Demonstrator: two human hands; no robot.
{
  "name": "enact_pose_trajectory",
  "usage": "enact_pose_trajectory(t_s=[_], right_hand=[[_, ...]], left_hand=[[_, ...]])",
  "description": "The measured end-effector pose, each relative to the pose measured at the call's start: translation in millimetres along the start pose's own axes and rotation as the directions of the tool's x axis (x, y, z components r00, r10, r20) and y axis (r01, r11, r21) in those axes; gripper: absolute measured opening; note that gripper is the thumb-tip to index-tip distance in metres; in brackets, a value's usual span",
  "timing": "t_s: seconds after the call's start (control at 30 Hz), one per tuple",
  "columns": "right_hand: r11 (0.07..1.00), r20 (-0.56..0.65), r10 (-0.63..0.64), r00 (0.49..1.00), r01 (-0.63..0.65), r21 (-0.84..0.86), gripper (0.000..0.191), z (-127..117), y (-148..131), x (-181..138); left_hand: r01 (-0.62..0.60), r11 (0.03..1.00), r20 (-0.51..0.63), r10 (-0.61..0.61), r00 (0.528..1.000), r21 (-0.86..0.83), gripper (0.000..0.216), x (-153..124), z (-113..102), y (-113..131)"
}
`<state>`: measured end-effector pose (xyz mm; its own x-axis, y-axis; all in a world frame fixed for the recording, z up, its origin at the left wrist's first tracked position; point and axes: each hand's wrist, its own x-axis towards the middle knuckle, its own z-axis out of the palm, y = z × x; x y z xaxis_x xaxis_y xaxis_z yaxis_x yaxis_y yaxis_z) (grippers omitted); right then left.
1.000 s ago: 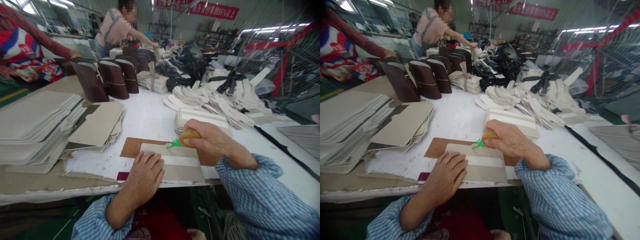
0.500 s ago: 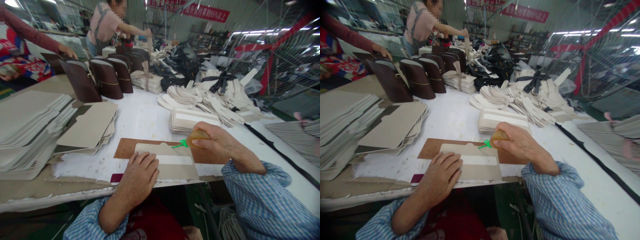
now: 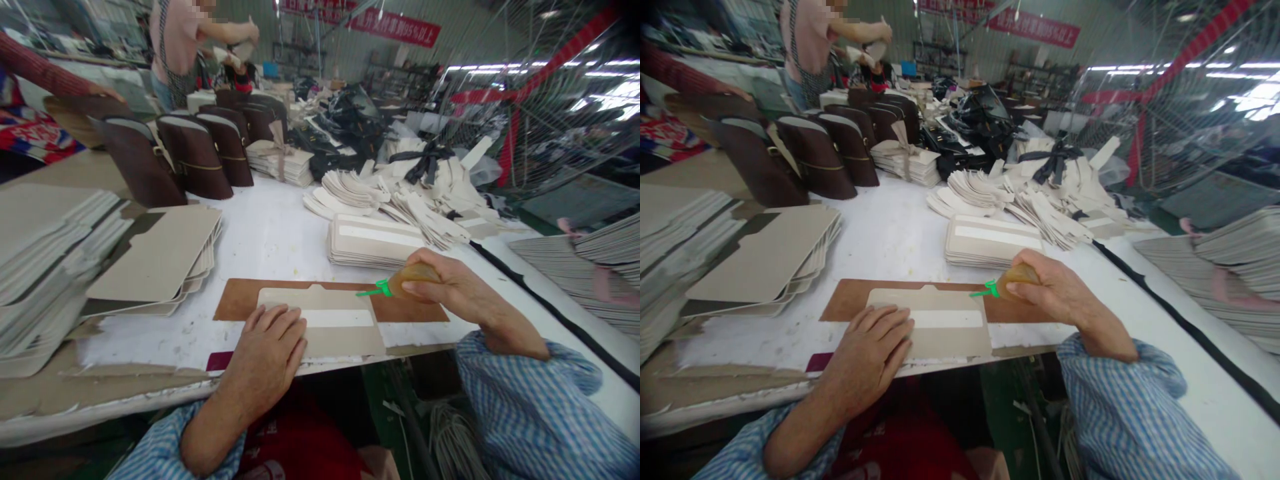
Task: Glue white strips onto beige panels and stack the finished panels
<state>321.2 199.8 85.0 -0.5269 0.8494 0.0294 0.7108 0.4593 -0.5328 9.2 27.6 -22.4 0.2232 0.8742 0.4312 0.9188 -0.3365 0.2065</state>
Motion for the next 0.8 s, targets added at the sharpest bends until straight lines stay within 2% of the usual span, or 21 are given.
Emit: enact_pose_trajectory(t_s=[0.1, 0.37, 0.53, 0.6, 0.67, 0.73, 0.8], right_hand=[[0.999, -0.033, 0.039, 0.999, -0.038, 0.033, 0.031, 0.6, 13.1, -5.0], [0.984, -0.076, 0.058, 0.995, -0.044, 0.174, 0.036, 5.2, 40.4, -17.0], [0.936, -0.134, 0.141, 0.981, -0.087, 0.342, 0.042, 28.7, 42.8, -22.2], [0.866, -0.218, 0.219, 0.951, -0.087, 0.492, 0.051, 43.5, 44.9, -24.2], [0.731, -0.308, 0.334, 0.891, -0.038, 0.681, 0.061, 57.1, 51.0, -23.5], [0.532, -0.259, 0.426, 0.867, -0.008, 0.847, 0.059, 67.1, 61.6, -18.6], [0.362, -0.246, 0.503, 0.829, 0.057, 0.930, 0.059, 72.4, 74.5, -11.3]], left_hand=[[-0.002, 1.000, 0.002, 0.002, 1.000, 0.005, 0.027, 0.1, -0.5, 0.0], [-0.002, 1.000, 0.001, 0.002, 1.000, 0.012, 0.028, -1.1, 0.6, -0.5], [0.004, 1.000, -0.044, -0.003, 0.999, 0.012, 0.028, -2.4, 2.1, -1.5], [-0.019, 0.997, -0.093, 0.025, 0.995, 0.072, 0.030, -4.3, 4.9, -7.6], [-0.088, 0.979, -0.130, 0.113, 0.985, 0.185, 0.031, -6.2, 11.9, -19.2], [-0.217, 0.926, -0.185, 0.282, 0.941, 0.310, 0.024, -7.1, 24.0, -34.1], [-0.263, 0.878, -0.243, 0.378, 0.893, 0.401, 0.017, -7.4, 39.7, -47.1]])
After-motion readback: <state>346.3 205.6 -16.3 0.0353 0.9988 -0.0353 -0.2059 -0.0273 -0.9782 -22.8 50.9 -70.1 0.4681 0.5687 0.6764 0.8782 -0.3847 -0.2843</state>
